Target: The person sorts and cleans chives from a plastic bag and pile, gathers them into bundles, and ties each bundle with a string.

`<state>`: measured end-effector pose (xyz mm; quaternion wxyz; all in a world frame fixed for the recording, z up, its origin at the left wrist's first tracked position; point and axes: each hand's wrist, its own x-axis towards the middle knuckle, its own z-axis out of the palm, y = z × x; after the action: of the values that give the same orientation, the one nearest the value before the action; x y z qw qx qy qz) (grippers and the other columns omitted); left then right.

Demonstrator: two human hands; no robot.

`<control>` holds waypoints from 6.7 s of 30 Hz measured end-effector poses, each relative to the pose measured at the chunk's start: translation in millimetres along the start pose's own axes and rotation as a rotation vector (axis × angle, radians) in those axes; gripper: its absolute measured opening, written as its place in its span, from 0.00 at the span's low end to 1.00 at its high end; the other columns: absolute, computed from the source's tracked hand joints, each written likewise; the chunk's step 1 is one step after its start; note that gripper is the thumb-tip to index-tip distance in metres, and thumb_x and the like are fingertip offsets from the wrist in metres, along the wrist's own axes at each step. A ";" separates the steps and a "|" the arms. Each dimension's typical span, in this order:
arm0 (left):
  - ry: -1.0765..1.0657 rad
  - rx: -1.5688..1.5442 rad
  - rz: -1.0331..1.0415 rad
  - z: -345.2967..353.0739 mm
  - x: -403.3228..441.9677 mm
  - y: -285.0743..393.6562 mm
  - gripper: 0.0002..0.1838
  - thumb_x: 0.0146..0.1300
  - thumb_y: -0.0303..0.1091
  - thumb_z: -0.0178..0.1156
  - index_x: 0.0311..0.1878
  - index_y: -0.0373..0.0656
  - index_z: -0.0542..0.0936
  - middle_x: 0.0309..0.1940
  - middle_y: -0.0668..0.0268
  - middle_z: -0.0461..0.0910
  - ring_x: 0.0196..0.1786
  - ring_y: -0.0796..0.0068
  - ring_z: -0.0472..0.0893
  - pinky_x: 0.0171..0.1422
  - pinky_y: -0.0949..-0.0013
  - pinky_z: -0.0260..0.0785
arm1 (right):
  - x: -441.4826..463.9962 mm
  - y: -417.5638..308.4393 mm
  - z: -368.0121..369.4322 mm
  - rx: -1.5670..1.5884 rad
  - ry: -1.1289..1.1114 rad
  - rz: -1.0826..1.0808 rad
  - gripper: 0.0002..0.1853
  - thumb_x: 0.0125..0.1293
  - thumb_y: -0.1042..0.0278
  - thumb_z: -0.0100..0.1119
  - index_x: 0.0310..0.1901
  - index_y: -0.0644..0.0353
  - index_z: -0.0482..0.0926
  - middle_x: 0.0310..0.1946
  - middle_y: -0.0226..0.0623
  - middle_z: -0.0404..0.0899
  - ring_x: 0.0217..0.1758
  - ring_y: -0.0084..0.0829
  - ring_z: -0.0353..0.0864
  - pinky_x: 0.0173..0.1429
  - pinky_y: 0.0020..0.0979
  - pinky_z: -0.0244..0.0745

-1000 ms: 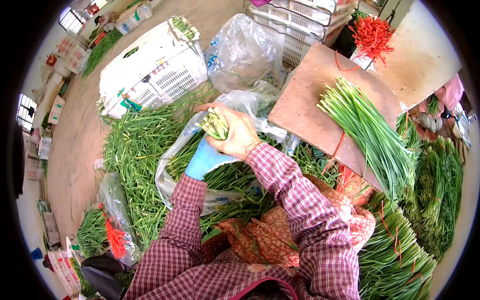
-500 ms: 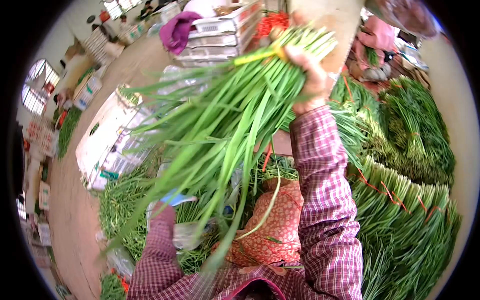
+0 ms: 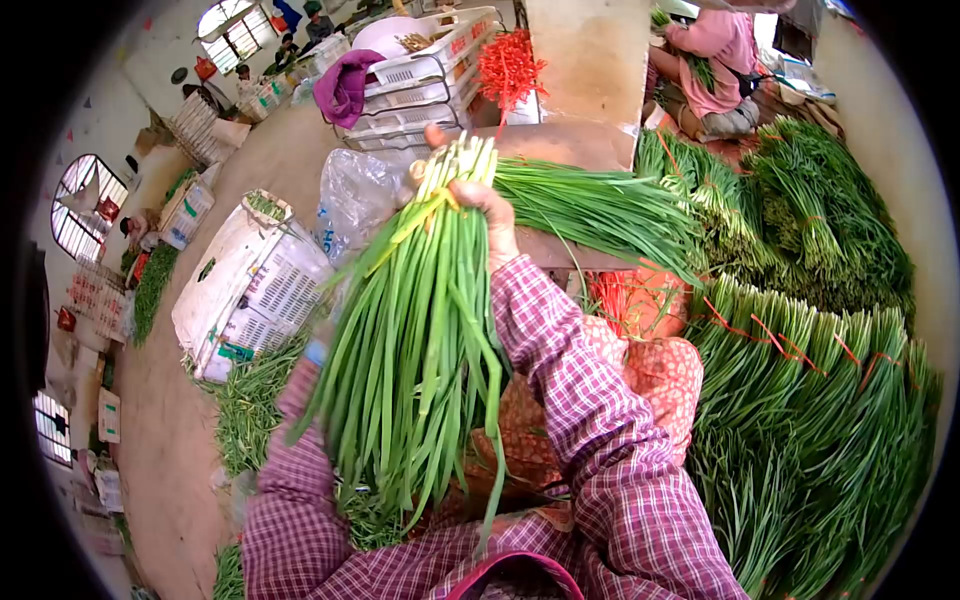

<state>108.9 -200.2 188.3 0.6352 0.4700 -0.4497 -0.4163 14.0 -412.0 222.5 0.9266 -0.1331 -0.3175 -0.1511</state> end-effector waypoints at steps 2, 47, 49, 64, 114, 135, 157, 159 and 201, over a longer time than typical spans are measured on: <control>0.005 -0.186 -0.147 24.0 -17.2 -51.0 0.39 0.52 0.57 0.62 0.62 0.42 0.68 0.55 0.53 0.73 0.57 0.61 0.72 0.62 0.56 0.61 | -18.9 3.3 -3.2 0.003 0.104 0.057 0.37 0.54 0.68 0.62 0.67 0.47 0.61 0.45 0.40 0.74 0.48 0.43 0.77 0.55 0.47 0.76; 0.461 -0.156 -0.515 14.0 -95.1 -75.9 0.20 0.50 0.28 0.65 0.48 0.31 0.79 0.37 0.55 0.84 0.38 0.66 0.83 0.45 0.66 0.77 | -99.4 -10.3 58.5 -2.021 0.075 0.027 0.20 0.60 0.49 0.62 0.41 0.60 0.76 0.26 0.40 0.80 0.29 0.43 0.82 0.34 0.39 0.77; 0.453 -0.099 -0.509 14.3 -96.9 -72.9 0.17 0.50 0.27 0.64 0.44 0.29 0.80 0.36 0.54 0.83 0.36 0.64 0.83 0.43 0.64 0.76 | -79.2 -10.4 52.2 -2.362 0.224 -0.033 0.43 0.52 0.42 0.67 0.62 0.63 0.62 0.37 0.47 0.79 0.30 0.43 0.82 0.33 0.39 0.76; 0.405 -0.084 -0.533 -11.0 -132.6 -62.9 0.25 0.47 0.24 0.69 0.52 0.31 0.76 0.36 0.57 0.83 0.34 0.65 0.84 0.37 0.67 0.79 | -71.3 -9.2 -10.4 -2.542 0.219 0.248 0.05 0.57 0.75 0.54 0.34 0.65 0.76 0.31 0.44 0.78 0.25 0.40 0.82 0.29 0.40 0.80; 0.341 0.198 -0.493 4.0 -125.8 -26.8 0.30 0.45 0.26 0.73 0.56 0.39 0.76 0.46 0.65 0.81 0.45 0.75 0.80 0.52 0.69 0.73 | -72.9 12.5 3.7 -2.517 0.079 -0.172 0.11 0.55 0.64 0.65 0.27 0.57 0.73 0.24 0.35 0.71 0.22 0.36 0.75 0.24 0.37 0.69; 0.489 0.284 -0.440 27.2 -94.0 -19.2 0.31 0.47 0.26 0.74 0.55 0.36 0.73 0.41 0.62 0.82 0.36 0.75 0.82 0.39 0.71 0.79 | -83.5 16.7 -11.0 -2.192 0.349 -0.019 0.06 0.57 0.67 0.60 0.34 0.57 0.77 0.26 0.36 0.80 0.26 0.33 0.81 0.35 0.36 0.79; 0.580 0.222 -0.343 29.1 -101.0 -32.4 0.24 0.48 0.31 0.66 0.50 0.33 0.76 0.32 0.61 0.81 0.30 0.71 0.80 0.36 0.67 0.75 | -119.4 38.2 -1.1 -1.693 0.283 0.548 0.13 0.62 0.63 0.63 0.38 0.67 0.80 0.21 0.39 0.81 0.22 0.24 0.81 0.27 0.28 0.75; 0.568 0.216 -0.344 29.0 -100.8 -28.3 0.23 0.48 0.30 0.66 0.50 0.33 0.76 0.32 0.60 0.81 0.29 0.70 0.80 0.36 0.67 0.75 | -123.6 18.1 7.8 -1.461 0.358 0.670 0.11 0.63 0.64 0.62 0.35 0.65 0.79 0.21 0.33 0.80 0.18 0.20 0.76 0.23 0.24 0.72; 0.501 1.219 -0.143 8.0 -91.9 -24.3 0.42 0.42 0.35 0.72 0.64 0.38 0.68 0.51 0.51 0.79 0.51 0.56 0.81 0.57 0.61 0.71 | -71.2 20.0 28.8 -2.526 0.150 0.015 0.18 0.46 0.61 0.71 0.40 0.51 0.79 0.35 0.32 0.71 0.44 0.36 0.76 0.40 0.38 0.74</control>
<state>75.8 -119.6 149.4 0.3118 0.8566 -0.4111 -0.0065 -48.1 -369.9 196.7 0.1710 -0.9155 0.1016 -0.3498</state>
